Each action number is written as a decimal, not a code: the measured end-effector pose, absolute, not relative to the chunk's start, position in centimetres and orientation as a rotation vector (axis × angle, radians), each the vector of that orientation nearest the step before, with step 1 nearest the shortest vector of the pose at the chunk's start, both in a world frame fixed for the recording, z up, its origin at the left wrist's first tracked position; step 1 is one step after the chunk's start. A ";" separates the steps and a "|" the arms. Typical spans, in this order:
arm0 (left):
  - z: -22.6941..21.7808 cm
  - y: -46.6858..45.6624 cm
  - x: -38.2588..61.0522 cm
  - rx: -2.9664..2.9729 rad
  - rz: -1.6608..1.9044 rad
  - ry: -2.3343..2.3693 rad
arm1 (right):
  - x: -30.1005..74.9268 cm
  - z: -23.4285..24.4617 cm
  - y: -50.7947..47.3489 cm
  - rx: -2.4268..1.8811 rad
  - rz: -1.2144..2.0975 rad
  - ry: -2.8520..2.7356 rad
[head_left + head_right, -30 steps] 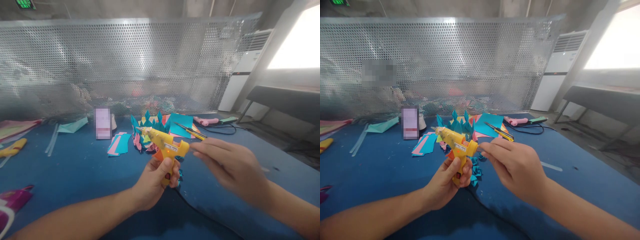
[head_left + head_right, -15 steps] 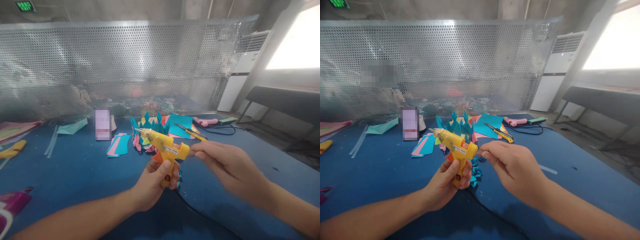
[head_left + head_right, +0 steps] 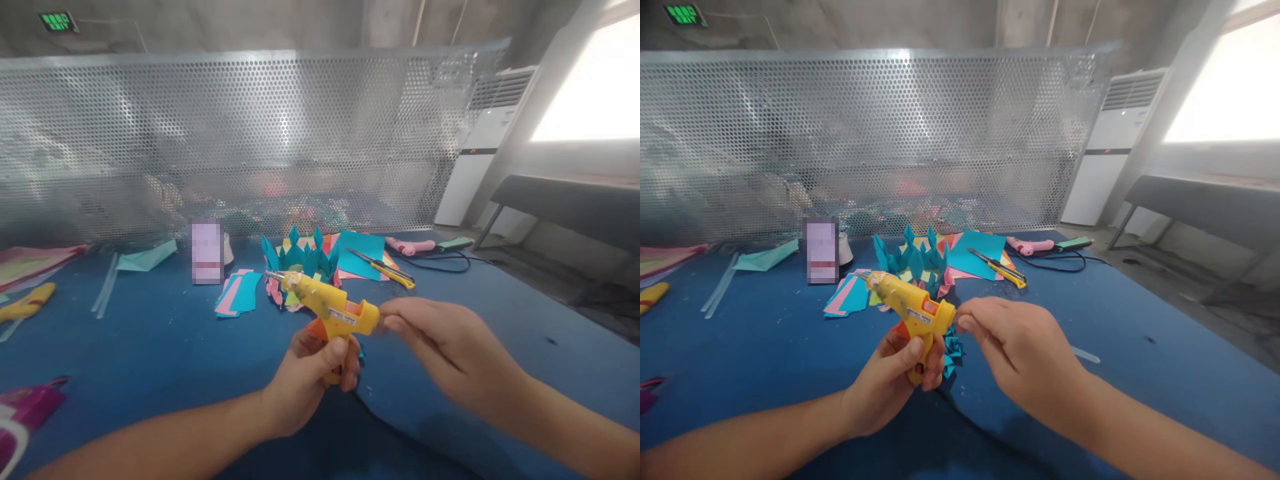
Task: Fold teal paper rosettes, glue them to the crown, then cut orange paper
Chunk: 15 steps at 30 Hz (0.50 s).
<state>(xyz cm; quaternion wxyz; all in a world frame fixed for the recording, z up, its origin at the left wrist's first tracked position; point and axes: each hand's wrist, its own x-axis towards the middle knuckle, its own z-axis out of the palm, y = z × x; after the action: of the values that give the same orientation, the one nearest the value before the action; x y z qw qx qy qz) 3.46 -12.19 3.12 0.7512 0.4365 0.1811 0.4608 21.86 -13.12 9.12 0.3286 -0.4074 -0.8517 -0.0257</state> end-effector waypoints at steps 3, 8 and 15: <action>3.0 -12.4 3.5 0.934 0.994 0.398 | 21.9 8.8 -13.2 -1.073 -0.049 -2.231; 3.2 -12.3 3.6 0.938 1.006 0.389 | 21.6 8.9 -13.2 -1.116 -0.017 -2.232; 3.1 -12.0 4.3 0.837 1.012 0.407 | 22.2 9.9 -11.8 -1.261 0.137 -2.244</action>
<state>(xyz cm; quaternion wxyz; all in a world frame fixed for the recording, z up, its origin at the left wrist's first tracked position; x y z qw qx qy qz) 4.34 -12.04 3.10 0.7727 0.3864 0.1879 0.4672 22.24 -11.80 9.89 0.2783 -0.4700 -0.8361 0.0509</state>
